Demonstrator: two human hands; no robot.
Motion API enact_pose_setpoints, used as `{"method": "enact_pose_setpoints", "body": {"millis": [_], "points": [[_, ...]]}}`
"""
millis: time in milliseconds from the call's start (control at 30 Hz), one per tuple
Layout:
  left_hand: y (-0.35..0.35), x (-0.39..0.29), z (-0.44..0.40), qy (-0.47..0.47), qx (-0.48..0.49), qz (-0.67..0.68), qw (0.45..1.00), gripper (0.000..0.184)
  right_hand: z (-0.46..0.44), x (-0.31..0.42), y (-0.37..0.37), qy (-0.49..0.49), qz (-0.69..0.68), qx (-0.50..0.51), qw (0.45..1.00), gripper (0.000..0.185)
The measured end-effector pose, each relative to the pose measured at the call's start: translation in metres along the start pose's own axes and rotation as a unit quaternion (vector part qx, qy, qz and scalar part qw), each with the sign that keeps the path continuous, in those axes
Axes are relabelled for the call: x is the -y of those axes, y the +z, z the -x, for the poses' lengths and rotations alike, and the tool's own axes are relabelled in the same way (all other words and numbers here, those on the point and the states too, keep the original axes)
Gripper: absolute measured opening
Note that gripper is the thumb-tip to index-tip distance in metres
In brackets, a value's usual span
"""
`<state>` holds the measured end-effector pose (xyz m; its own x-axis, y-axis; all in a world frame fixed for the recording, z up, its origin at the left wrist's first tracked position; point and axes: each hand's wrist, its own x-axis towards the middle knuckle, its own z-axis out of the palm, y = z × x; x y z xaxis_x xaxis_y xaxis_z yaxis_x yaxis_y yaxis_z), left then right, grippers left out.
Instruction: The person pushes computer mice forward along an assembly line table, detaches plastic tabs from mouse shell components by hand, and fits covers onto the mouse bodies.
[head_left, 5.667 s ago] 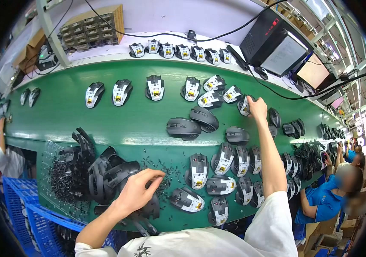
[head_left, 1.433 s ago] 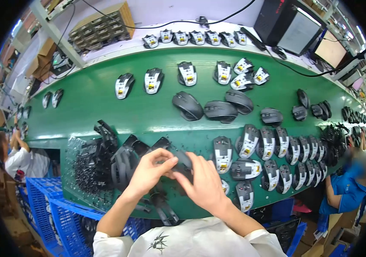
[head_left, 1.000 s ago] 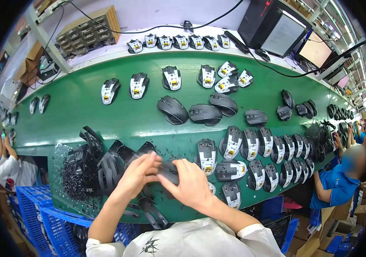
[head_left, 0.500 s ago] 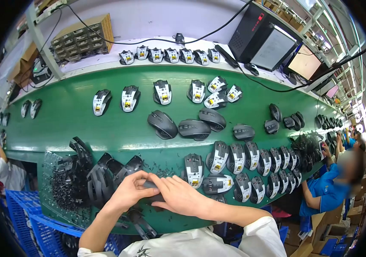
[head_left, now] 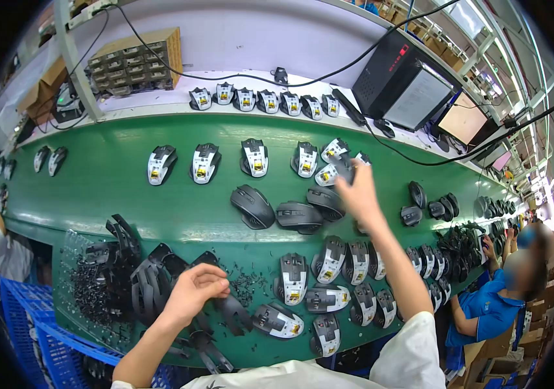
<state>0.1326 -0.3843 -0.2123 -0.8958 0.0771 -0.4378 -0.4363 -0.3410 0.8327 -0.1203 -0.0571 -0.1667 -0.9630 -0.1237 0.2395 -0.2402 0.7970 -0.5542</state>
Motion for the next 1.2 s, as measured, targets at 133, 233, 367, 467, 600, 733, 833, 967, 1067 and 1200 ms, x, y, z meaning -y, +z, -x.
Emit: {"method": "enact_pose_setpoints", "body": {"millis": [133, 233, 367, 467, 600, 733, 833, 967, 1067, 1200], "points": [[0.004, 0.005, 0.003, -0.003, 0.015, -0.018, 1.000, 0.018, -0.099, -0.142, 0.007, 0.127, 0.044, -0.104, 0.985, 0.060], [-0.011, 0.002, -0.002, -0.003, 0.021, -0.028, 0.999, 0.016, -0.118, -0.128, 0.011, 0.206, 0.052, -0.083, 0.974, 0.060], [-0.015, 0.007, -0.003, -0.026, 0.019, -0.037, 0.999, 0.013, -0.123, -0.101, 0.008, 0.343, 0.042, 0.057, 0.937, 0.067], [-0.018, 0.005, -0.003, -0.024, 0.015, -0.079, 0.997, 0.012, -0.135, -0.102, 0.017, 0.350, 0.102, 0.134, 0.922, 0.072], [-0.022, 0.009, -0.005, -0.016, 0.015, -0.106, 0.994, 0.012, -0.143, -0.153, 0.078, 0.336, 0.242, 0.025, 0.910, 0.073], [-0.023, 0.007, -0.002, -0.007, 0.014, -0.118, 0.993, 0.014, -0.142, -0.183, 0.096, 0.285, 0.328, -0.099, 0.895, 0.071], [-0.027, 0.010, -0.003, -0.010, 0.013, -0.099, 0.995, 0.023, -0.127, -0.188, 0.079, 0.211, 0.262, -0.053, 0.940, 0.070], [-0.027, 0.005, -0.002, 0.037, 0.019, 0.005, 0.999, 0.034, -0.032, -0.022, 0.038, -0.007, 0.165, -0.098, 0.981, 0.070], [-0.025, 0.011, -0.004, 0.067, 0.073, 0.129, 0.987, 0.049, 0.068, 0.084, 0.031, -0.200, 0.062, -0.020, 0.978, 0.077], [-0.009, -0.003, 0.012, 0.017, 0.090, 0.255, 0.963, 0.048, 0.166, 0.141, 0.048, -0.226, -0.138, 0.196, 0.944, 0.074]]}}
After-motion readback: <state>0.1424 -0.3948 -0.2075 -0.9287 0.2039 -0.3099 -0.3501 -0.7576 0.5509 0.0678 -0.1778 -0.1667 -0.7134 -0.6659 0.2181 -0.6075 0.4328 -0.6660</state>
